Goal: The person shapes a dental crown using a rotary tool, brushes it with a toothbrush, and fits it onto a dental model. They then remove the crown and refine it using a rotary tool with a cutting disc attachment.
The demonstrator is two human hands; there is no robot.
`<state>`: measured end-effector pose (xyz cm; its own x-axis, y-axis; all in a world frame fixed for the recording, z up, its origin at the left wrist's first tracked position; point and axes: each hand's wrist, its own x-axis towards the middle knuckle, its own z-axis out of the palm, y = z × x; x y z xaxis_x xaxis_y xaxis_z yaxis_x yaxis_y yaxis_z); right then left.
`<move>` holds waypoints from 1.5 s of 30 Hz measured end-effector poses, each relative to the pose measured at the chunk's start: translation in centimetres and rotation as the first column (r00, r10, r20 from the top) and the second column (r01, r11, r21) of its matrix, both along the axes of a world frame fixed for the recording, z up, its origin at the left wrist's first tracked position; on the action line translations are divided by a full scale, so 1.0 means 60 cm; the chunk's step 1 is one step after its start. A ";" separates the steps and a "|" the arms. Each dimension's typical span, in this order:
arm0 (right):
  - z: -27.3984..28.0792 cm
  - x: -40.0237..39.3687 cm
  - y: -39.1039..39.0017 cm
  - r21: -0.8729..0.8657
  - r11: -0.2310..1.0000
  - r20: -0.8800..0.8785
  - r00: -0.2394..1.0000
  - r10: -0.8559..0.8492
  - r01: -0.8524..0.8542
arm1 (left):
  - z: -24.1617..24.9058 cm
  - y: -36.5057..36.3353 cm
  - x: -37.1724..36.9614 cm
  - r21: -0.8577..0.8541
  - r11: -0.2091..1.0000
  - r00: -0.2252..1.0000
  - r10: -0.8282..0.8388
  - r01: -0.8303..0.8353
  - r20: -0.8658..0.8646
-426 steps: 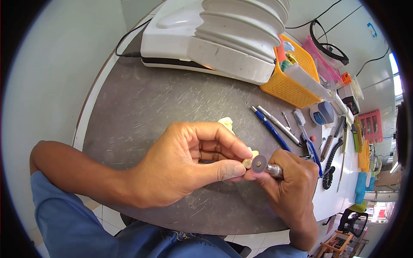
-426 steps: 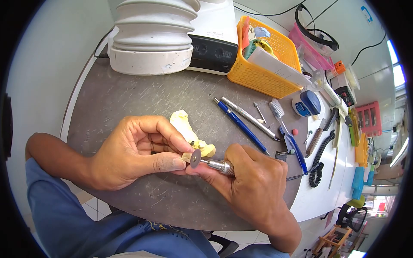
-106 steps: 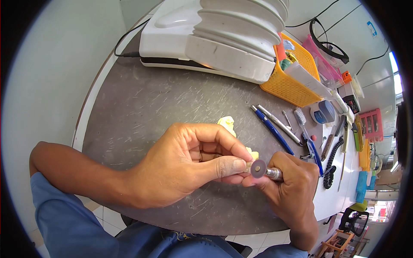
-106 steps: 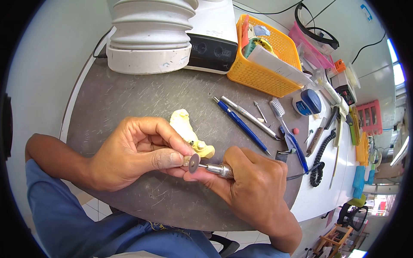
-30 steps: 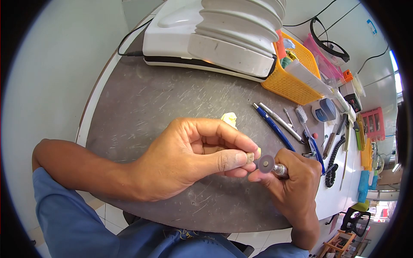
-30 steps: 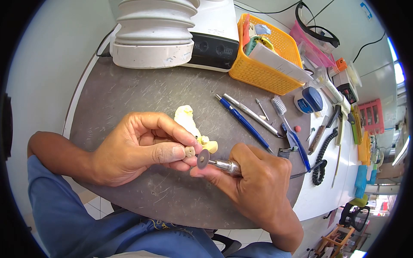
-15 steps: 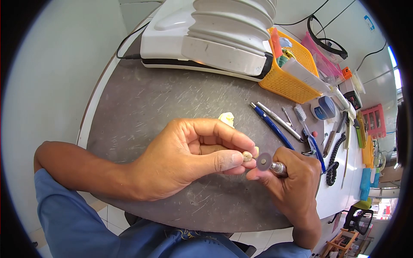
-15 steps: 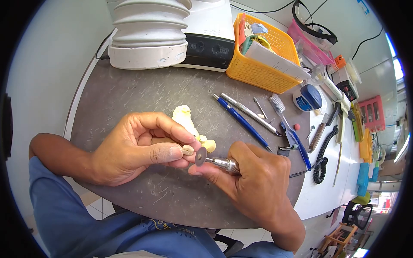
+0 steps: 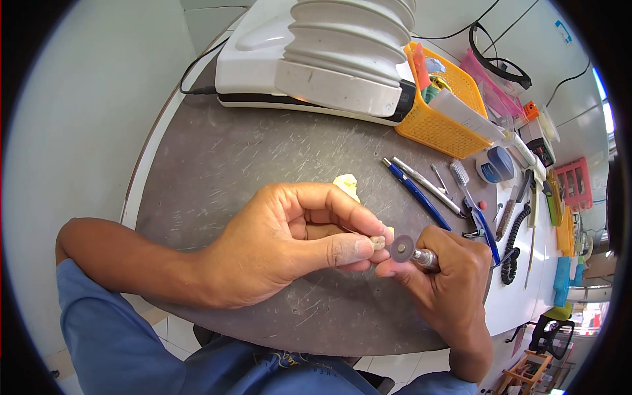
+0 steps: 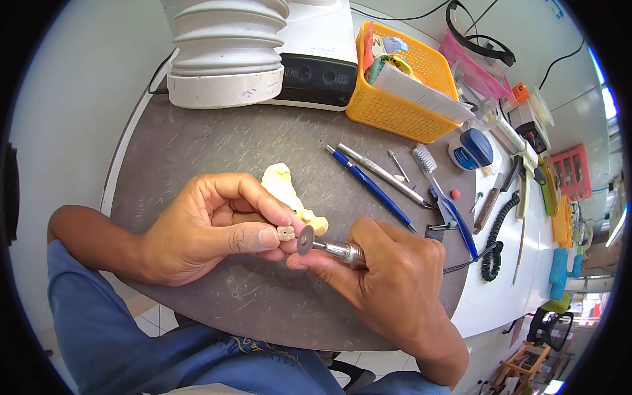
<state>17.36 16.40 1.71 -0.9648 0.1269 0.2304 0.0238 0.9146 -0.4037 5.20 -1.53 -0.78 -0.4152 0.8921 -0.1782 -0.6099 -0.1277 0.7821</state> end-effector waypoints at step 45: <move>-0.003 -0.002 -0.012 0.009 1.000 0.044 0.999 -0.020 0.019 | -0.008 -0.002 0.006 0.022 1.000 0.999 0.005 -0.004 -0.052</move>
